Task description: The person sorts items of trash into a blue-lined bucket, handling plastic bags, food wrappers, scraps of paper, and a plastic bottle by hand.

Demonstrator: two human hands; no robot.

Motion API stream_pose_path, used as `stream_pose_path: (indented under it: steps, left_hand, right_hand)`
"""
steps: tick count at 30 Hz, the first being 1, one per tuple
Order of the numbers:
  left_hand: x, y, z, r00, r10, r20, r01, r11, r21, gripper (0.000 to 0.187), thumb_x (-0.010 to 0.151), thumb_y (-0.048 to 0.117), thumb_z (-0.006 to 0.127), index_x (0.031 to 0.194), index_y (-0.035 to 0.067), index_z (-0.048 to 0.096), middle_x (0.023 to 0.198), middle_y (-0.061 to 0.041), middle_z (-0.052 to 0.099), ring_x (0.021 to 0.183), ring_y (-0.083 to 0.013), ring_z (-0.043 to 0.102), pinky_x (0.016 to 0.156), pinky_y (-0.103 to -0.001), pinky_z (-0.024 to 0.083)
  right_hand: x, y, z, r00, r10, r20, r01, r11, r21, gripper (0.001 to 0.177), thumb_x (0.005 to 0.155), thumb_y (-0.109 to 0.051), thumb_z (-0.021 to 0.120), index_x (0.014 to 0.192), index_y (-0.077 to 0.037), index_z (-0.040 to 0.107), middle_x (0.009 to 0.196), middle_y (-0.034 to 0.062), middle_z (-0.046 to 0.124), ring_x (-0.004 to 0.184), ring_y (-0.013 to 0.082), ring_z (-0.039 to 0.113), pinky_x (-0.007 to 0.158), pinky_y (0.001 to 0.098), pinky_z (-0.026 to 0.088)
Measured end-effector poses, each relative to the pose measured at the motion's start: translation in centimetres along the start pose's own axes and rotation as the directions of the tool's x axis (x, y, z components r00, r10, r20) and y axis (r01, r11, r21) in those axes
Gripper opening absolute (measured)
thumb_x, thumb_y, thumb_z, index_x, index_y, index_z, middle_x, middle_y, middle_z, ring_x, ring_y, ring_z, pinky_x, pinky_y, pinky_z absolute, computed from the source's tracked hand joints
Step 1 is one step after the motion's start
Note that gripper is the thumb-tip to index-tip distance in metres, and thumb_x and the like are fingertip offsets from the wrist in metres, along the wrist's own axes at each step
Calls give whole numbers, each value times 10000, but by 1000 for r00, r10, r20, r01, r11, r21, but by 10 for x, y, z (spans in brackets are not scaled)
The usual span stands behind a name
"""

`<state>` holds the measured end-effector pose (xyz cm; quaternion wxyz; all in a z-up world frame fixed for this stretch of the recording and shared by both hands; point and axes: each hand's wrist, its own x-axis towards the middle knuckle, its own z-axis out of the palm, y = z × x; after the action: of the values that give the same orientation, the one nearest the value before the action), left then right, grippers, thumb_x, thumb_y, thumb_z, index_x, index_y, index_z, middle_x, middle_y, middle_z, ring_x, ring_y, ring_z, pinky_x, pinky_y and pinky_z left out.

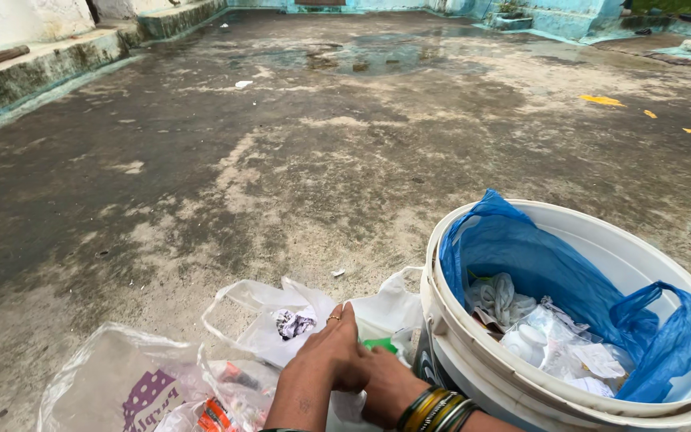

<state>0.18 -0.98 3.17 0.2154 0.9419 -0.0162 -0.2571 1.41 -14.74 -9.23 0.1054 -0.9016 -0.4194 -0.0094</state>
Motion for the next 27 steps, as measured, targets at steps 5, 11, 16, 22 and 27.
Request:
stream_pose_path:
  steps: [5,11,16,22,27]
  left_hand:
    - [22,-3,10,994,86,-71,-95,987,-132,1084,720,31,673,1602,-10,43,1714,-164,101,1605,-230,97,1293,-282,165]
    - [22,1,-3,960,-38,-278,-37,966,-258,938,745,54,585,1608,85,220,1684,-93,282,1553,-250,294,1253,-367,289]
    - [-5,42,-31,942,-123,-313,62,978,-198,780,818,138,643,1554,195,389,1587,-69,452,1454,-272,456,1194,-435,395]
    - [-11,105,-59,803,-57,-593,-289,833,-471,539,839,233,644,1377,219,622,1379,-112,652,1195,-282,679,1066,-428,507]
    - [-9,149,-48,775,17,-632,-437,737,-516,433,855,270,646,1282,220,701,1291,-84,712,1090,-254,728,1003,-395,543]
  right_hand:
    - [5,4,-16,990,41,139,-54,994,94,483,723,-74,641,1204,-28,646,1225,174,636,1203,373,556,938,486,458]
    - [2,24,-7,942,90,324,-168,960,223,359,798,-94,625,1148,-28,669,1087,179,709,1041,358,653,863,470,511]
    - [10,40,-81,937,18,349,-137,937,321,271,889,-183,669,1120,-45,704,1018,168,759,935,318,711,834,436,541]
    - [-15,43,-203,943,187,277,-327,688,648,225,908,-70,665,1131,-55,688,1103,96,764,969,141,744,857,306,629]
    - [-60,78,-247,942,270,198,-330,661,674,212,942,-118,681,1119,-9,718,1073,145,765,905,195,724,810,352,628]
